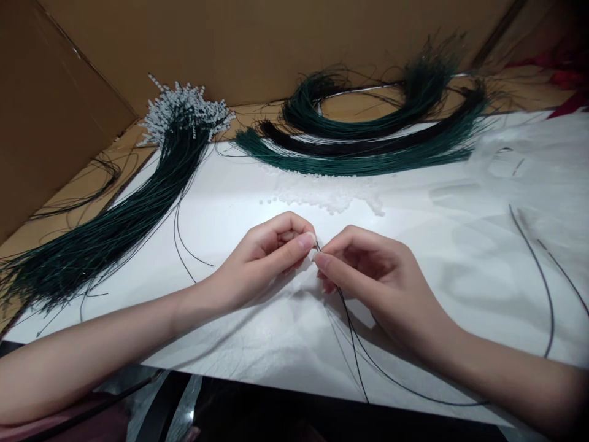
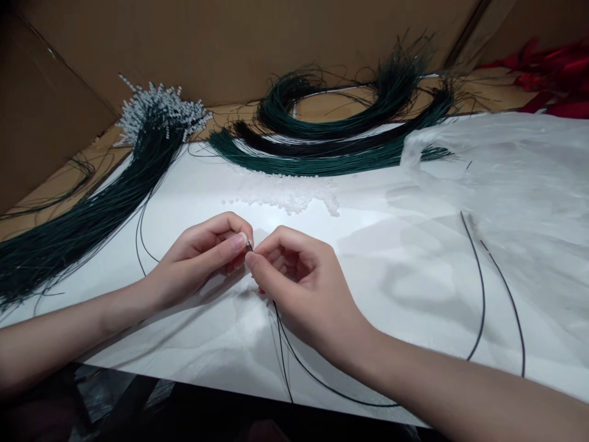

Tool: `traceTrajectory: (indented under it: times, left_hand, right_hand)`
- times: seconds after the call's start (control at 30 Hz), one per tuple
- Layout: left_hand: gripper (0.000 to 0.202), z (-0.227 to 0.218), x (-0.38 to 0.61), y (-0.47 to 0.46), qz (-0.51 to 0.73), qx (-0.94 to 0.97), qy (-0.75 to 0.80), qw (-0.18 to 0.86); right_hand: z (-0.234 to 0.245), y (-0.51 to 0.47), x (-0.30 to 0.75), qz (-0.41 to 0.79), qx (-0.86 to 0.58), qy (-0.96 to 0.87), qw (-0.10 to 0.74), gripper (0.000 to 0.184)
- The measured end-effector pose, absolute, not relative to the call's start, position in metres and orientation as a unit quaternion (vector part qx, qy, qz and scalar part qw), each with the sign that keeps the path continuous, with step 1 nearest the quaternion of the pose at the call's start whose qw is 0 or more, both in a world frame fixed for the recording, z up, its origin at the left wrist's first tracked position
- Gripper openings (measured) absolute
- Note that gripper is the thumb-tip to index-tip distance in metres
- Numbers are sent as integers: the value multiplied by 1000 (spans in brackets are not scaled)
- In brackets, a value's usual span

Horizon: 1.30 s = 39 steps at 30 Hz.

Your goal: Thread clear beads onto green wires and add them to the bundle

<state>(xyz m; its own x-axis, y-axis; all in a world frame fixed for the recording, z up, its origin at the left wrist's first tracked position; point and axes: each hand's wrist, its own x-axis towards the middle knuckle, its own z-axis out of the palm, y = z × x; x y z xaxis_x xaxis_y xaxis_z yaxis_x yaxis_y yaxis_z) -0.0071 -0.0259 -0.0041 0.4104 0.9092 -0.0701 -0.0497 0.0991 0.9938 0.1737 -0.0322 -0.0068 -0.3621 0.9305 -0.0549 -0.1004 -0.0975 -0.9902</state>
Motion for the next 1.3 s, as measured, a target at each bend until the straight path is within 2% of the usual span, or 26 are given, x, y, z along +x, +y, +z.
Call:
traceTrajectory:
  times: [0.63,0.8,1.3]
  left_hand:
    - [7,-4,-7,-26,410,588,369,592]
    - [8,-4,-6,-25,428,544,347,633]
    - [5,-11,-8,-21,438,505,334,664]
  right_hand:
    - [-6,-31,174,619,-402,-539,405,16]
    - [-5,-32,174,619,-405,-541,400,16]
    - [-6,-31,174,606,-407,-558,396,15]
